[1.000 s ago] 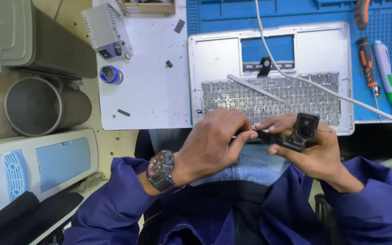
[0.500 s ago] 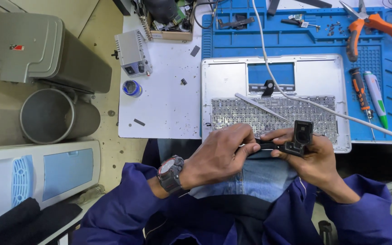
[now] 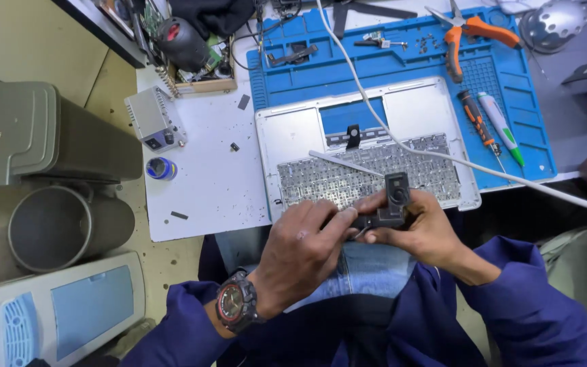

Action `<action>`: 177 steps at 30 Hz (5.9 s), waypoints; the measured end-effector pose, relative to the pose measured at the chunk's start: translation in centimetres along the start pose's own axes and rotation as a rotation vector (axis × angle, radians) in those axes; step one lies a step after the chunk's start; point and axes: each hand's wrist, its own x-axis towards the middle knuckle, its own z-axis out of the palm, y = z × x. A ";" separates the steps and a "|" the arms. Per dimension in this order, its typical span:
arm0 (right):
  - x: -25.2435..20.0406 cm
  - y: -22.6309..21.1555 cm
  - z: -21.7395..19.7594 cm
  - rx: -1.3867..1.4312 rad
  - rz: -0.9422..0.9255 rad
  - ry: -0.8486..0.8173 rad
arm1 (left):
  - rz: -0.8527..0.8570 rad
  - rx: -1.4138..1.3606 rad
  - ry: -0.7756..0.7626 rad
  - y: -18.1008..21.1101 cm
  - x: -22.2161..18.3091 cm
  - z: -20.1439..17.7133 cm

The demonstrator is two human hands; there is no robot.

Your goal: The person repairs a disassembled laptop keyboard at a workbench, using a metal pry tool to work along the keyboard assembly and manipulate small components. They lift and reposition a black bracket and speaker part, then continue prying and adjusting parts on the keyboard with the tool and by hand.

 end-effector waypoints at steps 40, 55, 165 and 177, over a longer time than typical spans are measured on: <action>0.9 -2.3 -0.7 0.586 0.197 -0.238 | 0.055 0.059 0.010 1.0 -0.2 -0.8; 0.6 -2.4 -2.1 -0.044 0.051 -0.002 | 0.130 0.131 0.000 -2.4 0.3 -1.0; 3.9 -3.2 1.0 -0.155 0.060 -0.049 | 0.029 0.326 0.079 -4.7 -0.2 3.0; 1.2 -2.4 0.6 -0.564 -0.345 -0.153 | 0.029 0.368 0.072 -5.0 -0.5 3.3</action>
